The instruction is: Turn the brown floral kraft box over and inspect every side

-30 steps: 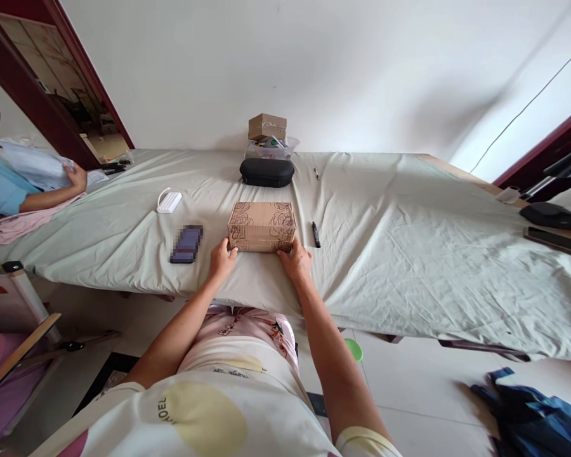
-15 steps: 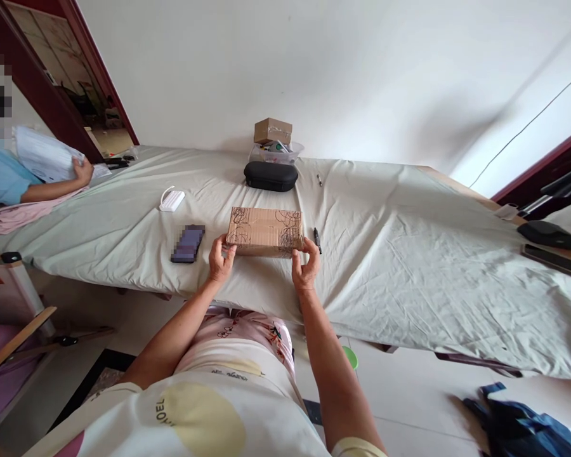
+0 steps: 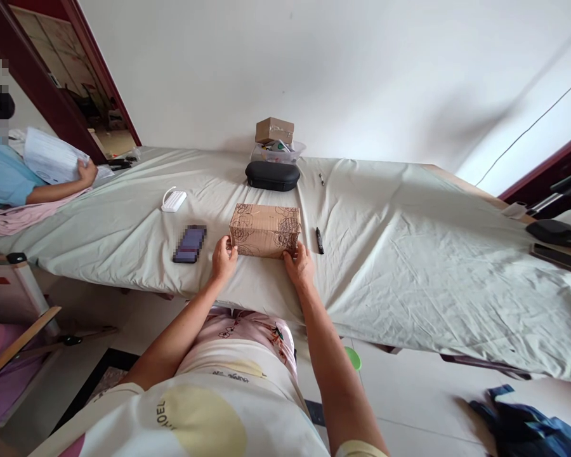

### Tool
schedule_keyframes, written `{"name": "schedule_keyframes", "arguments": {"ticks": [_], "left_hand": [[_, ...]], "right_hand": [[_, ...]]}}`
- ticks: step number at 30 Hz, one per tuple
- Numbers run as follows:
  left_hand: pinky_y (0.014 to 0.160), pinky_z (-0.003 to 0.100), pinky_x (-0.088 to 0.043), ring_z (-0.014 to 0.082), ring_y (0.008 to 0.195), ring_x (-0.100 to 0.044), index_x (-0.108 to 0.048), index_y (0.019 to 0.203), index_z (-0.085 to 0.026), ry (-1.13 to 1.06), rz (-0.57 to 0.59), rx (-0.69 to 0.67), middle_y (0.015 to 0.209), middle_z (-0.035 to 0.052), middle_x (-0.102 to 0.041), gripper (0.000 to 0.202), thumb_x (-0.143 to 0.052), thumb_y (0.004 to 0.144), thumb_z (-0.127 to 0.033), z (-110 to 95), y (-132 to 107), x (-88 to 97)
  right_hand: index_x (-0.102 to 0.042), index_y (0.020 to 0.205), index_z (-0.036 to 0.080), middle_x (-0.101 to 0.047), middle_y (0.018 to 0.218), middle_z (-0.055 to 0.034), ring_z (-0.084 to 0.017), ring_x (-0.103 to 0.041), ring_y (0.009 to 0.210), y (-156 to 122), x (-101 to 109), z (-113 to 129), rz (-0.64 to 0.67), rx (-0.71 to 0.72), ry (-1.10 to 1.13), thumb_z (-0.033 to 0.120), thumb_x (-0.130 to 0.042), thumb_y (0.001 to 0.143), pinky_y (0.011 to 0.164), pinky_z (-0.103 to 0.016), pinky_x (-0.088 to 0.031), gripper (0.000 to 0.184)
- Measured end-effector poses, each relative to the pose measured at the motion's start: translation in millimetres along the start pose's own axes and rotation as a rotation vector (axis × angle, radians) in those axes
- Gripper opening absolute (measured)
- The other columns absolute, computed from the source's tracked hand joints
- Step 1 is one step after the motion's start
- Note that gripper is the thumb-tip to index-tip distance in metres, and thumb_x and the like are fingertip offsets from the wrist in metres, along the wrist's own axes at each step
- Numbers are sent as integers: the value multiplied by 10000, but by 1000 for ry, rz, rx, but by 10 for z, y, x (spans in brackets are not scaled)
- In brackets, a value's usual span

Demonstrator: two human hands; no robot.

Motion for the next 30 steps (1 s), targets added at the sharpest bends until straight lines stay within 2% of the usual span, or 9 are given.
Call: {"name": "schedule_keyframes", "arguments": {"ticks": [4, 8, 10, 13, 17, 20, 24, 27, 30], "left_hand": [[1092, 450, -599, 302, 1398, -610, -395, 1566, -153, -96, -6, -30, 1562, 245, -525, 621, -590, 1005, -335, -22, 11, -16], [1294, 539, -401, 356, 1638, -310, -277, 1653, -156, -66, 9, -15, 1716, 248, -338, 776, -577, 1029, -505, -21, 14, -17], [1331, 546, -326, 348, 1662, -253, -269, 1663, -153, -55, -8, -15, 1735, 247, -303, 767, -495, 1059, -567, -31, -4, 20], [1340, 534, -296, 332, 1675, -214, -240, 1684, -181, -47, -31, -137, 1767, 232, -228, 826, -458, 1050, -664, -146, -51, 87], [1322, 571, -307, 399, 1682, -142, -318, 1665, -214, 41, 52, -318, 1788, 224, -144, 1062, -675, 863, -811, -346, -112, 60], [1318, 604, -290, 437, 1677, -123, -435, 1608, -211, 86, 100, -390, 1785, 230, -142, 1064, -778, 786, -792, -438, -138, 11], [1315, 590, -303, 415, 1680, -138, -505, 1570, -236, 89, 139, -428, 1782, 197, -185, 926, -777, 834, -726, -479, -150, -15], [1301, 596, -327, 417, 1680, -138, -520, 1561, -251, 70, 165, -443, 1781, 184, -202, 916, -781, 824, -728, -503, -138, -12], [1307, 614, -307, 427, 1683, -98, -510, 1563, -249, 33, 143, -430, 1796, 178, -140, 980, -796, 780, -764, -547, -113, 11]], "right_hand": [[-641, 1129, 212, -704, 792, -36, -207, -637, 687, -45, -2, 157, 145, 52, 94, 791, -575, 884, 729, -377, -563, 632], [-645, 895, 232, -700, 753, -51, -208, -646, 682, -180, -63, 459, 374, 233, 137, 870, -425, 933, 700, -354, -549, 676], [-661, 855, 236, -722, 797, -71, -219, -667, 718, -242, -78, 576, 410, 339, 125, 841, -380, 968, 726, -369, -557, 676], [-690, 940, 233, -745, 865, -82, -223, -684, 756, -224, -15, 578, 245, 343, 128, 749, -397, 1009, 772, -387, -575, 597], [-612, 1331, 202, -756, 1130, -136, -255, -733, 957, -119, 129, 334, -87, 131, 196, 666, -401, 1022, 871, -432, -602, 596], [-496, 1497, 206, -733, 1284, -160, -270, -739, 1082, -77, 62, 255, 4, 90, 238, 664, -409, 1015, 941, -451, -600, 671], [-609, 1322, 216, -778, 1104, -116, -272, -742, 1021, -84, 12, 278, 120, 119, 209, 698, -371, 1020, 941, -442, -595, 617], [-662, 1088, 229, -764, 971, -89, -266, -734, 950, -87, 64, 301, 63, 136, 163, 695, -304, 1036, 919, -440, -591, 590], [-664, 1144, 219, -755, 1052, -110, -274, -734, 969, -87, 148, 344, -32, 198, 148, 674, -334, 1038, 908, -457, -594, 572]]}}
Point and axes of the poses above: each hand's wrist, its own y-axis towards the middle knuckle, its own x-axis out of the back of the hand, z = x × y, the point moved 6 cm from there along y, towards the middle knuckle
